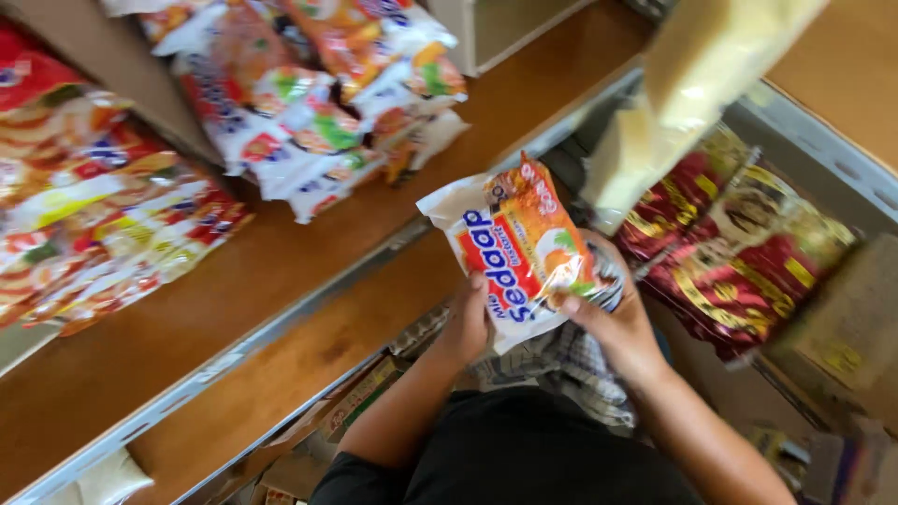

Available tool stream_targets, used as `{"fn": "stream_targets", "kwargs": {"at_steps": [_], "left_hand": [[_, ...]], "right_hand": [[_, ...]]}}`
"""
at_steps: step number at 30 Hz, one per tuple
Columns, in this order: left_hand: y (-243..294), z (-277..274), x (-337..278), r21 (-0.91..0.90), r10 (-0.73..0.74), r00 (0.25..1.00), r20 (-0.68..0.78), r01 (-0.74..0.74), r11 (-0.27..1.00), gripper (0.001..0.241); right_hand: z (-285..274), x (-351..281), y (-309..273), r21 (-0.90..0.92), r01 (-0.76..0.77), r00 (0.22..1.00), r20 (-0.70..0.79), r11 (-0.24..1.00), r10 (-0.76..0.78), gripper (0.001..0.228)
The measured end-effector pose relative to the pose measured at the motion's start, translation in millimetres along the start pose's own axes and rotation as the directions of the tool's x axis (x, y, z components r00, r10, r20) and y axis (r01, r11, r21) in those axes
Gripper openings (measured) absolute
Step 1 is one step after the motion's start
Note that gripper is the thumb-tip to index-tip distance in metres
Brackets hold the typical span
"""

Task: Cleaning and stocking instant noodle packets onto a shelf and into boxes.

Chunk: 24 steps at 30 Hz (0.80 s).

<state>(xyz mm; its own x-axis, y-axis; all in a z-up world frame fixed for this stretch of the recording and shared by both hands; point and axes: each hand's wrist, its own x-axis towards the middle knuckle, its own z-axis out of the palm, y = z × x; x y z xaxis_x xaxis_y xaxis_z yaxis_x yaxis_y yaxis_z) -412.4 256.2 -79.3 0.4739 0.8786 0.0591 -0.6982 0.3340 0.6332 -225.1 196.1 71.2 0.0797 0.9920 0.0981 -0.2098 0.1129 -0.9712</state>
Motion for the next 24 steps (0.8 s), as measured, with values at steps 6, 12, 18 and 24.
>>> {"fn": "stream_targets", "kwargs": {"at_steps": [6,12,18,24], "left_hand": [[168,92,11,0.737,0.416,0.850,0.324,-0.502,0.453,0.047],[231,101,19,0.933,0.711,0.612,0.347,-0.143,-0.332,0.057],[238,70,38,0.863,0.695,0.633,0.342,0.080,-0.499,0.054],[238,55,47,0.849,0.693,0.631,0.348,0.102,-0.519,0.058]], "right_hand": [[-3,93,3,-0.215,-0.036,0.999,0.011,0.976,0.039,0.050],[73,195,-52,0.060,0.109,0.991,0.077,0.992,-0.113,0.057],[113,227,-58,-0.114,0.143,0.986,0.105,0.983,-0.132,0.069],[133,224,-56,-0.402,0.637,0.757,0.167,0.658,-0.631,0.050]]}}
